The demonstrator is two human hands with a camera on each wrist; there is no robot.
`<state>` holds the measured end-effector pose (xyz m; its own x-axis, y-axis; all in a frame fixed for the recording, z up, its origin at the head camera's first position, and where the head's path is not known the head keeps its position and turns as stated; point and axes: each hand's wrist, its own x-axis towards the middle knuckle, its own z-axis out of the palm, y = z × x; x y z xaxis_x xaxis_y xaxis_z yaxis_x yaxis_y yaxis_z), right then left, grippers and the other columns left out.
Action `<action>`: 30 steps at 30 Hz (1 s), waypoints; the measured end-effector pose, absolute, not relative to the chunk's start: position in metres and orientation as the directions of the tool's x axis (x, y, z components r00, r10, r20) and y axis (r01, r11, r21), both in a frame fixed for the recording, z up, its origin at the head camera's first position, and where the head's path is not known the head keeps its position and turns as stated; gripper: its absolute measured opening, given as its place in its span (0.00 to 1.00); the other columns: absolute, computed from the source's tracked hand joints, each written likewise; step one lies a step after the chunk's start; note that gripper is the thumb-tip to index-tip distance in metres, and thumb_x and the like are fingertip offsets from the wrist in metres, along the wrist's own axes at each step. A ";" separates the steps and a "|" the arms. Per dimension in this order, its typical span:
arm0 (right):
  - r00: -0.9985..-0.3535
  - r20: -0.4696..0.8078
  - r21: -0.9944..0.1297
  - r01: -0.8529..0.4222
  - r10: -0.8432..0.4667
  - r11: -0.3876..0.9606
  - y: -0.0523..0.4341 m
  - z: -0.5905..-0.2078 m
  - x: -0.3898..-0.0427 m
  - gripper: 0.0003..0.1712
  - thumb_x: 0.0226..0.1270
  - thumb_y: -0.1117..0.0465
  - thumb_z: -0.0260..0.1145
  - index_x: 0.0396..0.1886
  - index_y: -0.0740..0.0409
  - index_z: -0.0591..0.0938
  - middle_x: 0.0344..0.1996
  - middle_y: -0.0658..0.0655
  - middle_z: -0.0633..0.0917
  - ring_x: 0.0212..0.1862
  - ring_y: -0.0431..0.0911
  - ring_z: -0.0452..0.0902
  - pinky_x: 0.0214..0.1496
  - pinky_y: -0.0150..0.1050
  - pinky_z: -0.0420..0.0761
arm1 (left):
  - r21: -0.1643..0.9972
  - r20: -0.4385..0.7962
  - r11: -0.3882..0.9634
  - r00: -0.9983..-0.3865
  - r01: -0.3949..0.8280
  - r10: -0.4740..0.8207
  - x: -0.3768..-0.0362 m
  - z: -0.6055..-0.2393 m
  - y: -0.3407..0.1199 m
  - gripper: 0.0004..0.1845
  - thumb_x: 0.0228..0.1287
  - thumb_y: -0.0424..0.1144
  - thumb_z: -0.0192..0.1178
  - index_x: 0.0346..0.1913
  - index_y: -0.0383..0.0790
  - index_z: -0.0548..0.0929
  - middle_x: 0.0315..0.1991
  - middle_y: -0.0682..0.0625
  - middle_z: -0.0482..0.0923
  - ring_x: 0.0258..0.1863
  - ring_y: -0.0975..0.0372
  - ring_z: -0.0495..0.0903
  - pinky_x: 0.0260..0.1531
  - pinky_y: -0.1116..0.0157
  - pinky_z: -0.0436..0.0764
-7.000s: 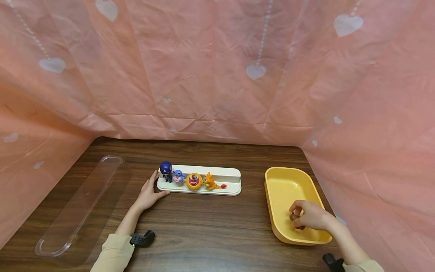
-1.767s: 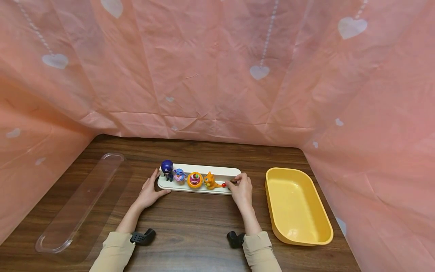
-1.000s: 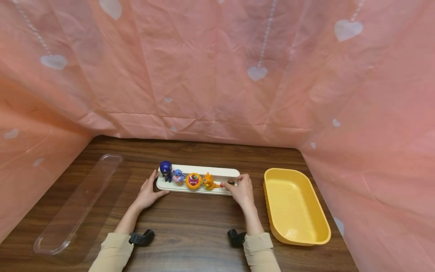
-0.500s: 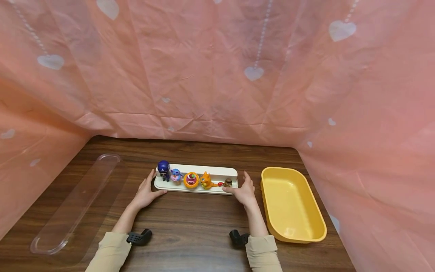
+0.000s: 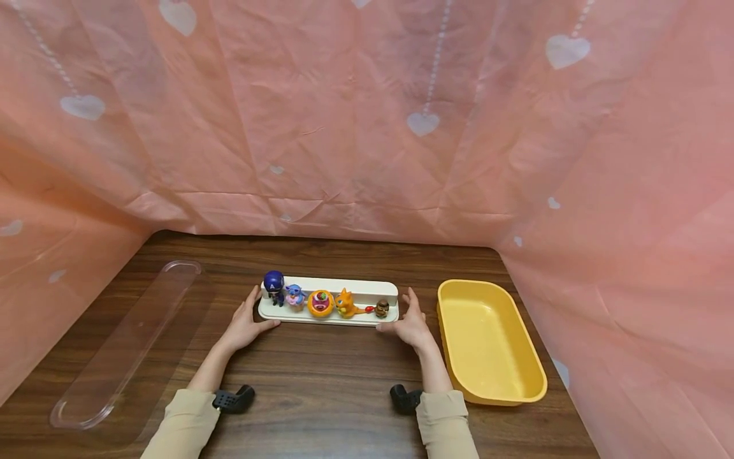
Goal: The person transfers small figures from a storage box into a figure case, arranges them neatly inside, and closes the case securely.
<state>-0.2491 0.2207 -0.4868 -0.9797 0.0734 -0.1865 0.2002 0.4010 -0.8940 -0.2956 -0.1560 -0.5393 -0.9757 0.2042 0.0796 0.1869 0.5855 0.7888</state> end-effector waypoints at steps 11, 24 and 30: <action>-0.991 -0.136 -0.850 0.114 -0.006 0.514 0.227 -0.495 -0.261 0.72 0.44 0.68 0.79 0.78 0.60 0.38 0.74 0.67 0.57 0.64 0.67 0.59 0.68 0.62 0.60 | 0.799 0.040 0.578 -0.974 0.165 0.223 -0.297 -0.536 -0.157 0.58 0.57 0.38 0.71 0.75 0.23 0.38 0.74 0.28 0.51 0.74 0.38 0.46 0.72 0.43 0.42; -0.987 -0.128 -0.833 0.056 -0.094 0.550 0.234 -0.502 -0.268 0.70 0.45 0.70 0.77 0.78 0.62 0.38 0.73 0.70 0.60 0.65 0.66 0.61 0.70 0.64 0.53 | 0.814 -0.003 0.565 -0.972 0.133 0.233 -0.295 -0.530 -0.161 0.59 0.58 0.36 0.70 0.74 0.23 0.34 0.74 0.29 0.49 0.74 0.40 0.44 0.72 0.43 0.47; -0.986 -0.132 -0.837 0.057 -0.099 0.544 0.235 -0.505 -0.272 0.72 0.45 0.70 0.78 0.78 0.63 0.36 0.71 0.70 0.63 0.58 0.61 0.66 0.65 0.57 0.63 | 0.811 -0.026 0.576 -0.976 0.105 0.214 -0.287 -0.518 -0.166 0.60 0.54 0.33 0.71 0.74 0.22 0.35 0.73 0.26 0.50 0.73 0.38 0.47 0.71 0.42 0.49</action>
